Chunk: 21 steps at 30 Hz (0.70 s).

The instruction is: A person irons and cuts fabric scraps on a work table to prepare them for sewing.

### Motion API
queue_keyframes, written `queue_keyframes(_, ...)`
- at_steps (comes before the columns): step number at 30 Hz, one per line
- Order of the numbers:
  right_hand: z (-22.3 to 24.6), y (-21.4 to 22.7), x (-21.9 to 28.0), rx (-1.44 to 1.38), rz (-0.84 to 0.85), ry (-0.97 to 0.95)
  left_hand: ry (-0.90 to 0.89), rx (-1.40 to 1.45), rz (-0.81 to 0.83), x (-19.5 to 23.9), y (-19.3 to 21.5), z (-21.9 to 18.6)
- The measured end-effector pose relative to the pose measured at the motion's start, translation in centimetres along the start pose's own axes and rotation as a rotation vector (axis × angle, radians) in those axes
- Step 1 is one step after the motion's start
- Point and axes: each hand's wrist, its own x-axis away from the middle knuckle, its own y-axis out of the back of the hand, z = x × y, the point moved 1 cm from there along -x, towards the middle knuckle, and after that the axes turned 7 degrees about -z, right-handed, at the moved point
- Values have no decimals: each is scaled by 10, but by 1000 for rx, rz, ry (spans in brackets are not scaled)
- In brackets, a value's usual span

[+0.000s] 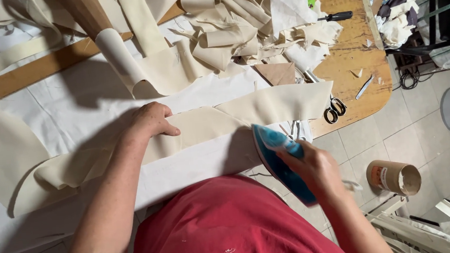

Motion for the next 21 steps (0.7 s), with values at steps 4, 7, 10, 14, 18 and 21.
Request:
queue_keyframes(4, 9, -24, -22, -43, -5, 123, -1, -29, 16, -1, -3, 3)
queue_keyframes(7, 10, -27, -28, 1, -9, 140, -9, -58, 0, -8, -10, 11)
queue_keyframes(10, 11, -33, -32, -11, -45, 122, 8, -11, -28, -7, -14, 11)
queue_keyframes(14, 28, -36, -19, 27, 43, 158, 1, 20, -39, 5, -2, 6)
queue_keyframes(18, 42, -32, -7, 29, 67, 189, -15, 38, -27, 11, 5, 1)
queue_keyframes(21, 65, -11, -3, 37, 46, 234, -11, 89, -22, 23, 16, -6)
